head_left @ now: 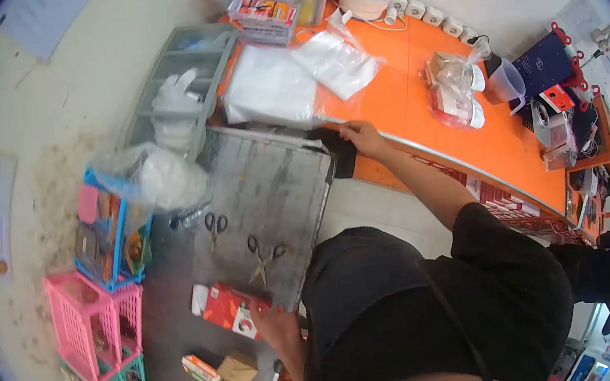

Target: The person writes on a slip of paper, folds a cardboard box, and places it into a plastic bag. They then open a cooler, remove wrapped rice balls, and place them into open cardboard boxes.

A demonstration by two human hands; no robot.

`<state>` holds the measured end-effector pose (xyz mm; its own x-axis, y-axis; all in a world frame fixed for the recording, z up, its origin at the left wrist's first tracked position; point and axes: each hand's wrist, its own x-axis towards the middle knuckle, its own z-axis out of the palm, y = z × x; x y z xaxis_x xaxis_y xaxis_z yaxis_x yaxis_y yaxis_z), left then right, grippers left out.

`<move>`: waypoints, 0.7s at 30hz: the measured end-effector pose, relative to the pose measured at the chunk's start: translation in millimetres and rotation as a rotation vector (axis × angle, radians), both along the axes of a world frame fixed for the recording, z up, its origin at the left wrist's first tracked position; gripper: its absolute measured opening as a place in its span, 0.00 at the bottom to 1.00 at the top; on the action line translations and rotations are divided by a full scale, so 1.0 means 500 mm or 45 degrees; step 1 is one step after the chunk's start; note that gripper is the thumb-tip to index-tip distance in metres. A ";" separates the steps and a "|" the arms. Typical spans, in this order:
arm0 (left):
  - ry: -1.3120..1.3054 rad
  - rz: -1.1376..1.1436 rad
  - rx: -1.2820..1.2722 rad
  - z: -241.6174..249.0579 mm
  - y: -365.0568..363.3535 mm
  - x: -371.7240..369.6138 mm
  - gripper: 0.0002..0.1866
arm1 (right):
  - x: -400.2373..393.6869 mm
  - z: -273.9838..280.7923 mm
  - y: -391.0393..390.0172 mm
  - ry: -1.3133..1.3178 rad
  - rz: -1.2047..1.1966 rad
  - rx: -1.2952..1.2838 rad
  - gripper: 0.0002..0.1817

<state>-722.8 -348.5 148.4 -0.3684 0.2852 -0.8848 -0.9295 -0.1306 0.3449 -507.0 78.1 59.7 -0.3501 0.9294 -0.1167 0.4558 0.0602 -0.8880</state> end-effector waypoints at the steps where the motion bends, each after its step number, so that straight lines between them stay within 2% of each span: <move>1: -0.004 -0.018 -0.001 0.033 0.052 -0.018 0.46 | 0.005 0.008 0.058 -0.149 -0.007 0.050 0.14; 3: 0.262 0.018 0.243 0.074 0.146 -0.045 0.44 | 0.017 -0.028 0.198 -0.088 -0.025 0.081 0.15; 4: 0.302 0.074 0.220 0.080 0.192 -0.056 0.39 | 0.027 -0.046 0.263 -0.151 -0.092 0.216 0.15; 5: 0.306 0.058 0.220 0.077 0.229 -0.064 0.39 | 0.032 -0.053 0.317 -0.213 -0.159 0.349 0.14; 7: 0.436 -0.097 0.367 0.062 0.302 -0.071 0.31 | 0.042 -0.073 0.426 -0.268 -0.197 0.459 0.14; 9: 0.493 -0.177 0.290 0.056 0.397 -0.046 0.28 | 0.052 -0.095 0.513 -0.472 -0.174 0.608 0.14; 10: 0.545 -0.240 0.232 0.052 0.463 -0.025 0.26 | 0.063 -0.134 0.563 -0.612 -0.142 0.666 0.14; 11: 0.568 -0.266 0.285 0.045 0.525 -0.004 0.26 | 0.085 -0.233 0.616 -0.730 -0.058 0.866 0.16; 12: 0.593 -0.331 0.274 0.033 0.587 0.022 0.25 | 0.078 -0.289 0.663 -0.891 -0.107 0.550 0.17; 13: 0.625 -0.407 0.277 0.022 0.662 0.047 0.23 | 0.061 -0.226 0.646 -1.069 -0.141 0.509 0.18; 14: 0.653 -0.456 0.364 0.013 0.742 0.075 0.23 | 0.054 -0.181 0.626 -1.043 -0.186 0.404 0.18; 15: 0.740 -0.651 0.311 0.002 0.813 0.104 0.21 | 0.050 -0.084 0.585 -0.832 -0.346 0.380 0.17; 16: 0.829 -0.835 0.230 -0.005 0.871 0.132 0.19 | 0.053 -0.191 0.614 -0.945 -0.190 0.585 0.17; 17: 0.945 -0.954 0.220 -0.015 0.930 0.161 0.18 | 0.059 -0.190 0.607 -1.094 0.103 0.512 0.13; 19: 1.318 -1.423 0.175 -0.071 1.032 0.190 0.20 | 0.063 -0.186 0.578 -0.957 -0.043 0.815 0.11; 20: 1.345 -1.446 0.204 -0.088 1.084 0.204 0.20 | 0.069 -0.167 0.588 -0.881 -0.024 0.890 0.10; 21: 1.513 -1.591 0.208 -0.104 1.122 0.215 0.22 | 0.073 -0.152 0.589 -0.803 -0.004 0.955 0.09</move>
